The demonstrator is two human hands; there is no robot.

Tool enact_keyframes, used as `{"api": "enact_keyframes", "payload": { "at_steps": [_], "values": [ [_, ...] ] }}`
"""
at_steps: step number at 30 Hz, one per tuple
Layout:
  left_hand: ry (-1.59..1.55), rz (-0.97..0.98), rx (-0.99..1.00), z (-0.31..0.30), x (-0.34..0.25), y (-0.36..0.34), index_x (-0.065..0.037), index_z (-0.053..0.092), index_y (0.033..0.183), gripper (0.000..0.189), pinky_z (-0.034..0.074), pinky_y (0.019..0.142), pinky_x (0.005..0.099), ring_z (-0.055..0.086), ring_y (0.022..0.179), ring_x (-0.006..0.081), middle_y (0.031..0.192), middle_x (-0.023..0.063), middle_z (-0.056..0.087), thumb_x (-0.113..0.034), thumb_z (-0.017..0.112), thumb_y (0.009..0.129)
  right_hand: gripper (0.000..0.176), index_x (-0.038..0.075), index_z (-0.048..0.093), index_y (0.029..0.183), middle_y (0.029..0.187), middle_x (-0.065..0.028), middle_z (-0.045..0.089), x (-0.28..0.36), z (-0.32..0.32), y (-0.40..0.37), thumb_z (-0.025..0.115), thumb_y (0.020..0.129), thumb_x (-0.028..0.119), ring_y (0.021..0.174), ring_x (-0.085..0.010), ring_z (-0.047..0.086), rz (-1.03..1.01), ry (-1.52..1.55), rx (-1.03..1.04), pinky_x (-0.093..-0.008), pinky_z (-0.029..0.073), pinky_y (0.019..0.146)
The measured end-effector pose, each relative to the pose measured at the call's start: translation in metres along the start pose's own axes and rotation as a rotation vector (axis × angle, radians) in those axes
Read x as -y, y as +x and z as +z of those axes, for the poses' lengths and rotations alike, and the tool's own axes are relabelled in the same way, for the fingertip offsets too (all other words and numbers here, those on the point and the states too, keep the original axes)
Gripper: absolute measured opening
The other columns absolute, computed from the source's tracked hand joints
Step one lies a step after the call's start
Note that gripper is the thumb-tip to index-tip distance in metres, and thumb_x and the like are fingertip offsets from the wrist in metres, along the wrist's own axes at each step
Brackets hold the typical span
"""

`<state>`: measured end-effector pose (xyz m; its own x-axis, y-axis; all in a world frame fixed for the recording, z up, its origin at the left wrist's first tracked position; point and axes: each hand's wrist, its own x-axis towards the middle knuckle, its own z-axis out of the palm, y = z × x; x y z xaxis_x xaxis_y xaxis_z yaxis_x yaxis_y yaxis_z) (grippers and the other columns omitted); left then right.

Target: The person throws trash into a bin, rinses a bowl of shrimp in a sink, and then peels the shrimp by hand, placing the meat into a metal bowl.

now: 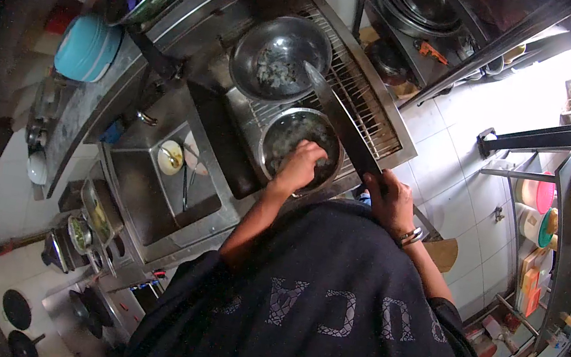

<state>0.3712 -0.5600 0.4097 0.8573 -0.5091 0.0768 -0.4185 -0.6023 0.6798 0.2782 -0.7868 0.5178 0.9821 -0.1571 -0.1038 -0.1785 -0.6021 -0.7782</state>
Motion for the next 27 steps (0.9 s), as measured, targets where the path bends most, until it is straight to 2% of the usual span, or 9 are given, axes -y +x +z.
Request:
{"api": "enact_keyframes", "payload": {
  "at_steps": [4,7,10,12,13,14,17,21,27],
  "values": [
    [0.131,0.102,0.064,0.013,0.009,-0.003,-0.004,0.066,0.084,0.019,0.047,0.083,0.042,0.055,0.096,0.0326,0.089,0.0117,0.063,0.004,0.055,0.072,0.03,0.002,0.054,0.079,0.064,-0.0231,0.059,0.006,-0.002,0.001,0.064,0.089,0.028,0.064,-0.0428,0.061,0.021,0.029,0.03,-0.0459,0.046,0.054],
    [0.048,0.063,0.057,0.006,0.007,0.001,-0.005,0.069,0.092,0.02,0.048,0.083,0.0402,0.056,0.097,0.0313,0.09,0.0114,0.065,0.001,0.059,0.076,0.03,0.002,0.054,0.079,0.064,-0.0229,0.059,0.004,-0.004,0.0,0.065,0.089,0.028,0.063,-0.0429,0.061,-0.023,0.034,0.028,-0.0458,0.046,0.054],
    [-0.215,-0.089,0.026,-0.011,-0.004,0.006,-0.001,0.068,0.096,0.013,0.049,0.085,0.0382,0.062,0.094,0.0279,0.093,0.0113,0.067,-0.002,0.06,0.086,0.03,0.002,0.054,0.079,0.065,-0.0226,0.059,0.005,-0.006,0.0,0.064,0.089,0.028,0.064,-0.0426,0.061,0.001,-0.013,0.059,-0.0455,0.046,0.055],
    [-0.97,-0.386,-0.128,-0.009,0.005,0.007,-0.001,0.068,0.101,0.016,0.05,0.085,0.0335,0.064,0.092,0.0236,0.094,0.0082,0.068,-0.012,0.062,0.09,0.03,0.002,0.055,0.079,0.065,-0.0225,0.059,0.004,-0.004,-0.001,0.064,0.089,0.029,0.064,-0.0422,0.061,0.005,-0.012,0.07,-0.0454,0.046,0.056],
    [-1.358,-0.422,-0.15,-0.009,0.011,0.006,-0.001,0.065,0.103,0.015,0.052,0.089,0.0382,0.065,0.089,0.0221,0.093,0.0064,0.067,-0.009,0.06,0.092,0.03,0.002,0.055,0.079,0.066,-0.0223,0.059,0.003,-0.004,-0.001,0.064,0.09,0.029,0.065,-0.0419,0.061,0.01,-0.012,0.08,-0.0454,0.047,0.056],
    [-1.358,-0.423,-0.152,-0.019,0.005,0.009,-0.001,0.065,0.103,0.015,0.052,0.089,0.0382,0.065,0.089,0.0221,0.093,0.0064,0.067,-0.009,0.06,0.092,0.03,0.002,0.055,0.079,0.066,-0.0223,0.059,0.004,-0.004,-0.001,0.064,0.09,0.029,0.065,-0.0419,0.061,0.009,-0.012,0.081,-0.0454,0.047,0.056],
    [-1.885,-0.517,-0.268,-0.041,-0.006,0.015,-0.001,0.062,0.103,0.012,0.052,0.091,0.0498,0.065,0.092,0.0244,0.1,0.0082,0.066,-0.004,0.058,0.092,0.031,0.002,0.055,0.079,0.065,-0.0221,0.059,0.008,-0.006,-0.001,0.063,0.09,0.03,0.065,-0.0414,0.062,0.016,-0.003,0.121,-0.0457,0.047,0.057],
    [-1.831,-0.637,-0.372,-0.048,-0.003,0.02,-0.001,0.062,0.108,0.017,0.05,0.094,0.0482,0.065,0.093,0.0245,0.102,0.0082,0.066,-0.003,0.059,0.091,0.032,0.003,0.056,0.079,0.065,-0.0214,0.06,0.01,-0.006,0.0,0.062,0.091,0.032,0.064,-0.0405,0.062,0.034,-0.041,0.163,-0.0456,0.047,0.057],
    [-1.72,-0.457,-0.372,-0.055,-0.006,0.022,-0.004,0.059,0.121,0.032,0.05,0.095,0.0432,0.064,0.095,0.0197,0.102,0.0056,0.067,0.001,0.06,0.089,0.034,0.003,0.057,0.079,0.066,-0.0211,0.061,0.009,-0.005,0.0,0.061,0.091,0.035,0.065,-0.0401,0.063,0.047,-0.057,0.199,-0.0456,0.047,0.058]
  ]
}}
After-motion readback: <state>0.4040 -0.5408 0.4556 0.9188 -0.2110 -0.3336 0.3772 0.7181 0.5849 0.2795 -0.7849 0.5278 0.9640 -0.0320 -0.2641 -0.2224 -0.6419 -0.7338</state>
